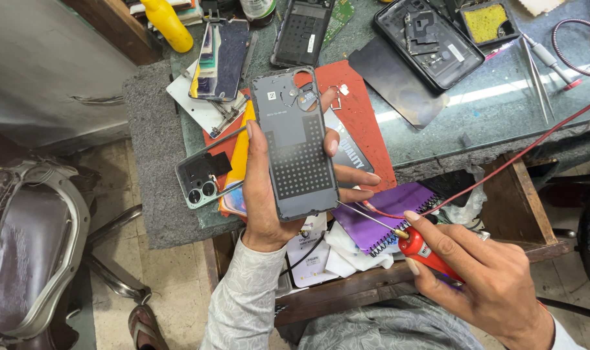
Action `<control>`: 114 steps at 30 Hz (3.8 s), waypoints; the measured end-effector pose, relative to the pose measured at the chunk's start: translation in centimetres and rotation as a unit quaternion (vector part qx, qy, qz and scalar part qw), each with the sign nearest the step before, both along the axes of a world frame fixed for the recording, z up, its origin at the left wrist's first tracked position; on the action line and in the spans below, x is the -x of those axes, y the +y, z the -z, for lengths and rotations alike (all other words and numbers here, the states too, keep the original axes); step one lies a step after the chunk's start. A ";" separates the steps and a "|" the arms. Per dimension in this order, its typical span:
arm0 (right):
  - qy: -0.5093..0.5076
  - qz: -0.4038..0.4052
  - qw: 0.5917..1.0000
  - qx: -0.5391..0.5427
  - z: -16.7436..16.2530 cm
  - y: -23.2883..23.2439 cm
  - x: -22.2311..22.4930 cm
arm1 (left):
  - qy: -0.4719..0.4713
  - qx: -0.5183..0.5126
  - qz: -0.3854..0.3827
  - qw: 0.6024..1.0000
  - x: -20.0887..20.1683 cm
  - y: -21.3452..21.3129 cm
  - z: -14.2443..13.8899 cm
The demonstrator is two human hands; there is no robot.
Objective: The person handles a disassembled smartphone, connecting a battery and using a hot air gun to heat the back cover. They manipulate the phone chassis and battery, then apply heat along the edges of the back cover to soften adhesive.
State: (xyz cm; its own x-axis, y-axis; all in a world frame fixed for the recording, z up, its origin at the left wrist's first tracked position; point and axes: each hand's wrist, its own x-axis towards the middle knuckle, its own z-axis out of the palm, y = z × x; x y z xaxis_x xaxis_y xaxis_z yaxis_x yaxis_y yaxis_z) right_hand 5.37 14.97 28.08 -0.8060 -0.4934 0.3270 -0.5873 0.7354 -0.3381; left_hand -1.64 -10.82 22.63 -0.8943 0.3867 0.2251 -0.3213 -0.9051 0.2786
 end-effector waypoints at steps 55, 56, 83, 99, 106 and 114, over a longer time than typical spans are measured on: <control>-0.101 0.063 0.984 0.130 2.5 -5.2 -0.2 | -0.008 0.047 -0.225 0.973 0.5 -0.3 0.7; -0.113 0.077 0.984 0.118 2.5 -5.3 -0.1 | -0.011 0.039 -0.226 0.973 0.6 -0.4 0.7; -0.109 0.062 0.980 0.156 1.7 -6.1 0.0 | -0.018 0.085 -0.317 0.944 0.3 -0.1 -1.1; -0.113 0.062 0.975 0.183 1.3 -7.4 0.2 | -0.026 0.115 -0.353 0.928 0.1 -0.2 -2.4; -0.111 0.020 0.974 0.196 1.4 -7.6 0.3 | -0.030 0.115 -0.355 0.927 0.3 -0.4 -2.0; -0.124 0.039 0.976 0.175 1.8 -7.3 0.3 | -0.031 0.110 -0.348 0.930 0.5 -0.2 -1.8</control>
